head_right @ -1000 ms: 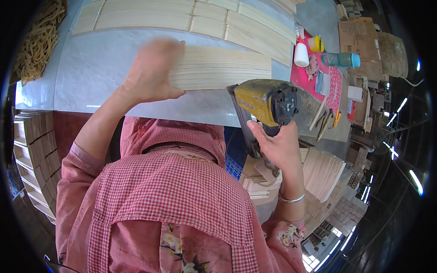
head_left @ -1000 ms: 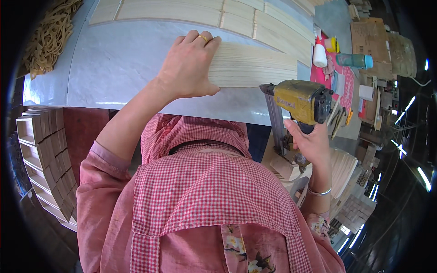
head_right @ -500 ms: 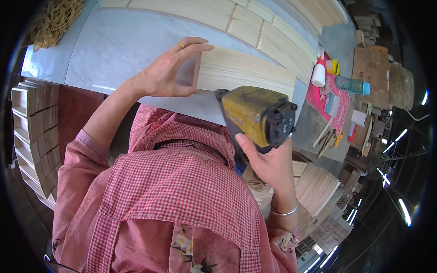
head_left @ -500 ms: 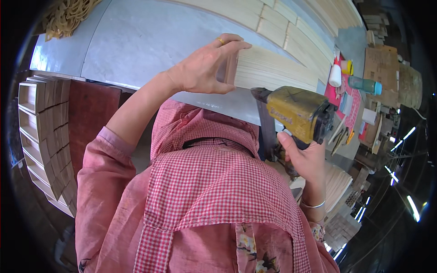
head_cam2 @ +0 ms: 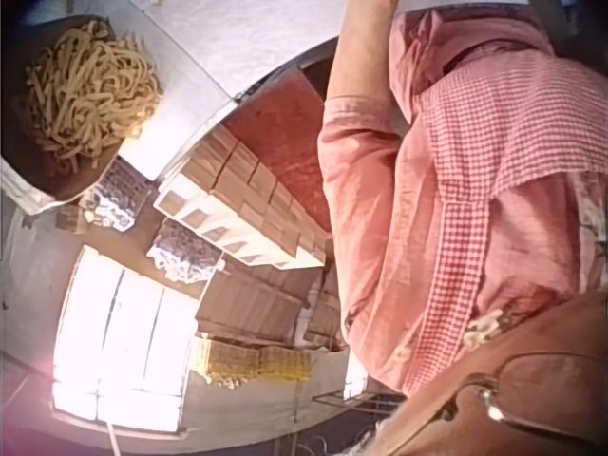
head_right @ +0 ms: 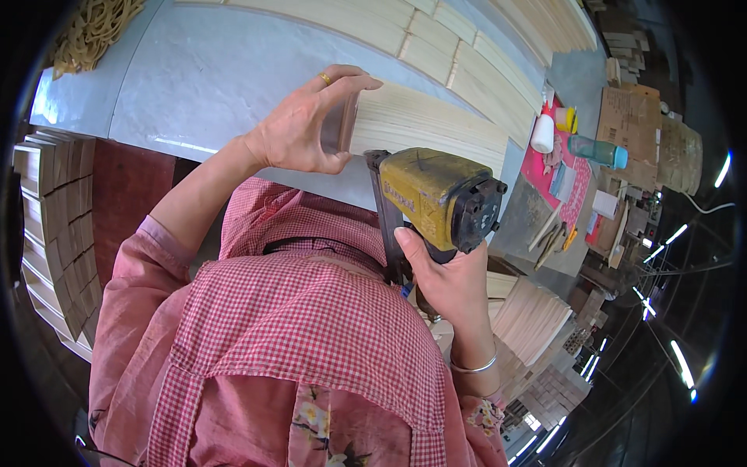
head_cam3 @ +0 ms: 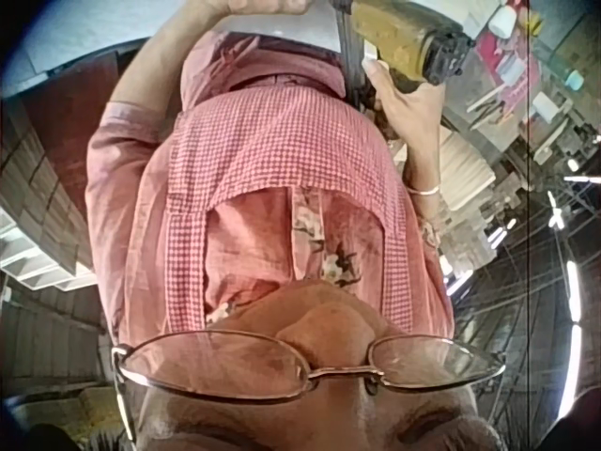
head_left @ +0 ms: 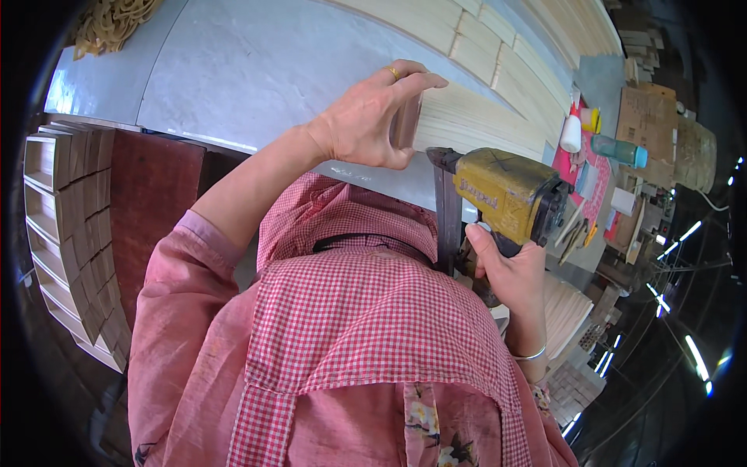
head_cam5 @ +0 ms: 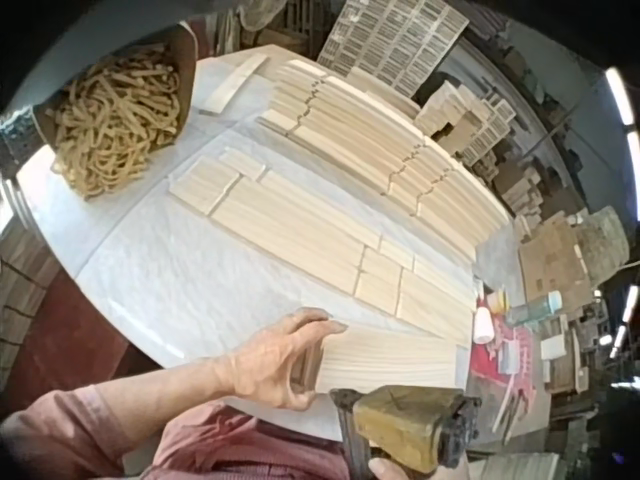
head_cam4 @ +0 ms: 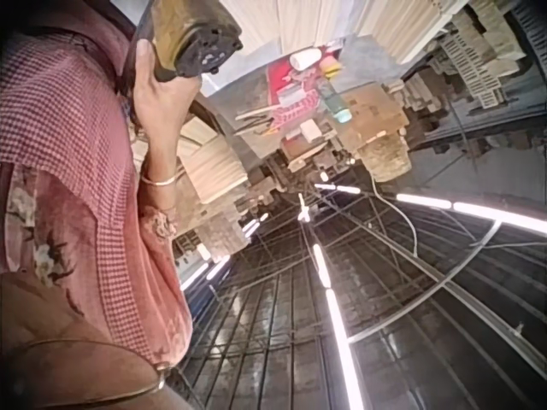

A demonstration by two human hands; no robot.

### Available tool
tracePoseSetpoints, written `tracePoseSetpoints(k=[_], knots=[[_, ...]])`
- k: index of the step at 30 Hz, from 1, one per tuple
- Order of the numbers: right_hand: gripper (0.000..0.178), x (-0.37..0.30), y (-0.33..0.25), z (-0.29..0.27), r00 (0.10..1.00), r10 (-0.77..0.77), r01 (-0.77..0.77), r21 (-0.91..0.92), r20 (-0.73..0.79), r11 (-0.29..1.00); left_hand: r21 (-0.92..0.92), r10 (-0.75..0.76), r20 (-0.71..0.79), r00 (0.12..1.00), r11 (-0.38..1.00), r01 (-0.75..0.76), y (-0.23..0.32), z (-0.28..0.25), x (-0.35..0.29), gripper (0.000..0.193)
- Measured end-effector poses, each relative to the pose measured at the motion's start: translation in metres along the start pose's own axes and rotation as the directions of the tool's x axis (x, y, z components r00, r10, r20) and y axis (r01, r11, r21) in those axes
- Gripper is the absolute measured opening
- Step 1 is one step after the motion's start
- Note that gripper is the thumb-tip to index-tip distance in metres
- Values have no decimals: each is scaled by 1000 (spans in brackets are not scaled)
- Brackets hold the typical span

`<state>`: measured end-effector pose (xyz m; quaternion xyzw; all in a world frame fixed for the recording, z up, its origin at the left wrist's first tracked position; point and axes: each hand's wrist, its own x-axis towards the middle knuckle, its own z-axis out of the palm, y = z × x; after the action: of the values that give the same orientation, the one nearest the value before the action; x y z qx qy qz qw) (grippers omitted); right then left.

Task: Assemble wooden frames or boxes by applying glue to wooden slats and securing them with a pneumatic nail gun.

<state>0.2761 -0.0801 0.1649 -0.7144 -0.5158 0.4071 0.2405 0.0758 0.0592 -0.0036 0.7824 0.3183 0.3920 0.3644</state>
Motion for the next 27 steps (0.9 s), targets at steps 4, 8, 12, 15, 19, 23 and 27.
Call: tracePoseSetpoints(k=[4,8,12,15,19,23,27], knots=[[36,2,-6,-3,999,-9,12,-68,44,998,-13,3,-21,1000,1000,-3,-1,1,-1,92],[37,4,-9,-4,998,-9,15,-93,65,996,-15,4,-29,1000,1000,-4,-1,1,-1,93],[39,4,-14,-4,998,19,-12,-96,65,995,-13,5,-30,1000,1000,-5,-1,2,-1,93],[40,3,-19,-3,995,95,-91,-91,41,992,-14,5,-31,1000,1000,-5,-3,2,-2,93],[40,0,-20,-2,987,159,-157,-79,15,984,-16,7,-38,999,1000,-7,-2,2,-2,94],[40,-1,-19,0,985,175,-175,-79,0,981,-16,9,-38,999,1000,-10,-3,3,-2,95],[41,-3,-14,1,987,158,-159,-103,-12,982,-18,3,-34,999,1000,-4,-3,3,-2,98]])
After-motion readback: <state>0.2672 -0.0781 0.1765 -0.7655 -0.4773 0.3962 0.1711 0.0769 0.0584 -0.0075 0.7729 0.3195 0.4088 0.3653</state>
